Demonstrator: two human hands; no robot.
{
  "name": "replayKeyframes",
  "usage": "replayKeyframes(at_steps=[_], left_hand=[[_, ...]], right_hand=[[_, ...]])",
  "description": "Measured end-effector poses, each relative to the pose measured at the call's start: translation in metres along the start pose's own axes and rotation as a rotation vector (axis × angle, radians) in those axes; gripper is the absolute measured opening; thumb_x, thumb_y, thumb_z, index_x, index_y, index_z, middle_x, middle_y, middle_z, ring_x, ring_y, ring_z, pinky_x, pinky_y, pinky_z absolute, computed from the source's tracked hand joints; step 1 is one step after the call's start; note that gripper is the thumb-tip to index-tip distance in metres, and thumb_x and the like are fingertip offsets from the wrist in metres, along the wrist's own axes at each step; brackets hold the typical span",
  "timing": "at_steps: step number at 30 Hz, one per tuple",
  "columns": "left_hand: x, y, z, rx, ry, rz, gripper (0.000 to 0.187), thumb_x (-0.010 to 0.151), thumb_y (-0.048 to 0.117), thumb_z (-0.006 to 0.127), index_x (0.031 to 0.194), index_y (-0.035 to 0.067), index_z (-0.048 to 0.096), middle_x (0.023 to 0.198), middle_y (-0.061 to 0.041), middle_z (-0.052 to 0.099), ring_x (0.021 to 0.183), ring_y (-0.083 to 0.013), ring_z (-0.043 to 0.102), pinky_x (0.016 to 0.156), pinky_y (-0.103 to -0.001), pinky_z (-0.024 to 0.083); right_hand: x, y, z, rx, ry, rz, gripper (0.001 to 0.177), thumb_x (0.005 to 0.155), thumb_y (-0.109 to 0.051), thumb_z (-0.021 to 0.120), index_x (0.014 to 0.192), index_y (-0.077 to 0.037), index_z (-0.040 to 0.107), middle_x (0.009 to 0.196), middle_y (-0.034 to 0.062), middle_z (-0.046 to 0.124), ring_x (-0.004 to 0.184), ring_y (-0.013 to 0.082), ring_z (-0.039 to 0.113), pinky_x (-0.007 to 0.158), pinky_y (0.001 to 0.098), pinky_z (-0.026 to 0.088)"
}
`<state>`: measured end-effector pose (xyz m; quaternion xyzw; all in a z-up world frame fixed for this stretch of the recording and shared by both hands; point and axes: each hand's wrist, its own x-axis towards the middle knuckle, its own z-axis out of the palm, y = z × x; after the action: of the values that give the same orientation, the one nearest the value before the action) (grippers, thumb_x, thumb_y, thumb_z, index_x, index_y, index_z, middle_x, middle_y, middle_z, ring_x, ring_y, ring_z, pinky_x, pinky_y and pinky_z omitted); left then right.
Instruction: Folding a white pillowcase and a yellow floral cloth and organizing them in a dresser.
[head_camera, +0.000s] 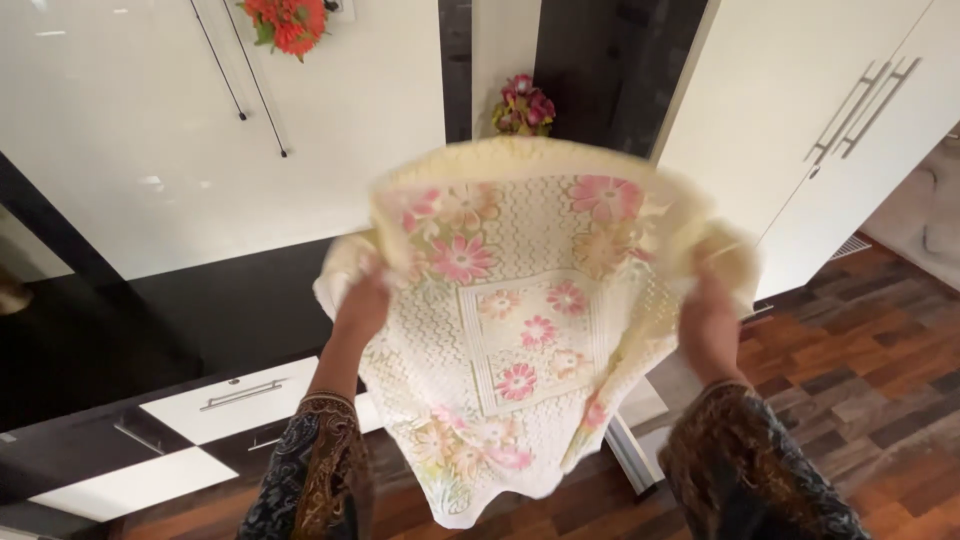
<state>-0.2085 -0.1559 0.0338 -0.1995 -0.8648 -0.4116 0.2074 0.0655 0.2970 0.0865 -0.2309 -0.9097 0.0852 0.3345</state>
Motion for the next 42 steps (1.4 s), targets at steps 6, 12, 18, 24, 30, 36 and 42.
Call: replayKeyframes(at_steps=[6, 12, 18, 24, 30, 36, 42], left_hand=[[0.002, 0.012, -0.025, -0.096, -0.935, -0.527, 0.055, 0.078, 0.018, 0.078, 0.130, 0.006, 0.063, 0.116, -0.013, 0.077, 0.102, -0.0268, 0.079, 0.089, -0.039, 0.061], [0.033, -0.040, 0.007, -0.133, -0.457, -0.388, 0.041, 0.087, 0.020, 0.069, 0.122, 0.000, 0.072, 0.112, -0.020, 0.074, 0.101, -0.0312, 0.071, 0.088, -0.040, 0.056], [0.056, 0.021, -0.039, -0.271, -0.198, -0.472, 0.044, 0.087, 0.023, 0.054, 0.121, 0.000, 0.069, 0.104, -0.022, 0.075, 0.092, -0.0341, 0.074, 0.082, -0.045, 0.056], [0.043, -0.035, -0.012, 0.023, -0.632, -0.442, 0.050, 0.086, 0.035, 0.068, 0.109, -0.008, 0.076, 0.102, -0.024, 0.075, 0.089, -0.0340, 0.070, 0.081, -0.045, 0.054], [0.023, 0.019, -0.025, -0.704, -0.745, -0.671, 0.040, 0.090, 0.030, 0.064, 0.119, 0.003, 0.071, 0.115, -0.010, 0.072, 0.100, -0.0206, 0.069, 0.086, -0.037, 0.054], [0.057, -0.027, 0.016, -0.692, 0.277, -0.812, 0.032, 0.106, 0.035, 0.053, 0.113, 0.007, 0.067, 0.104, -0.009, 0.073, 0.089, -0.0200, 0.068, 0.077, -0.037, 0.055], [0.025, -0.029, 0.065, -0.440, -0.242, -0.331, 0.046, 0.103, 0.042, 0.053, 0.120, 0.001, 0.068, 0.111, -0.015, 0.073, 0.102, -0.0262, 0.069, 0.088, -0.041, 0.053]], right_hand=[[-0.005, 0.150, 0.102, -0.140, -0.345, 0.061, 0.039, 0.102, -0.013, 0.046, 0.137, -0.004, 0.061, 0.126, 0.0206, 0.069, 0.110, 0.0346, 0.066, 0.097, 0.0452, 0.053], [0.029, 0.120, 0.044, -0.329, -0.774, 0.140, 0.040, 0.101, -0.024, 0.044, 0.122, -0.004, 0.072, 0.121, 0.0160, 0.072, 0.106, 0.0299, 0.068, 0.096, 0.0438, 0.054], [0.047, 0.054, -0.014, 0.016, -0.576, 0.585, 0.050, 0.106, -0.039, 0.053, 0.118, 0.007, 0.069, 0.108, 0.0290, 0.076, 0.098, 0.0356, 0.076, 0.087, 0.0445, 0.061], [0.029, 0.006, -0.050, 0.358, -0.984, 0.550, 0.047, 0.096, -0.034, 0.061, 0.117, 0.006, 0.073, 0.111, 0.0246, 0.075, 0.094, 0.0310, 0.074, 0.083, 0.0420, 0.062], [0.036, -0.003, -0.031, 0.536, -0.916, 0.583, 0.043, 0.096, -0.032, 0.055, 0.123, 0.001, 0.063, 0.113, 0.0189, 0.068, 0.094, 0.0240, 0.070, 0.084, 0.0334, 0.059], [0.055, 0.025, 0.013, 0.784, -0.004, 0.931, 0.033, 0.106, -0.017, 0.037, 0.131, 0.002, 0.030, 0.116, 0.0165, 0.046, 0.098, 0.0150, 0.050, 0.080, 0.0219, 0.042], [0.014, -0.038, 0.017, 1.090, 0.112, 0.913, 0.036, 0.106, -0.029, 0.059, 0.135, -0.012, 0.048, 0.106, 0.0061, 0.057, 0.079, 0.0102, 0.055, 0.060, 0.0262, 0.048]])
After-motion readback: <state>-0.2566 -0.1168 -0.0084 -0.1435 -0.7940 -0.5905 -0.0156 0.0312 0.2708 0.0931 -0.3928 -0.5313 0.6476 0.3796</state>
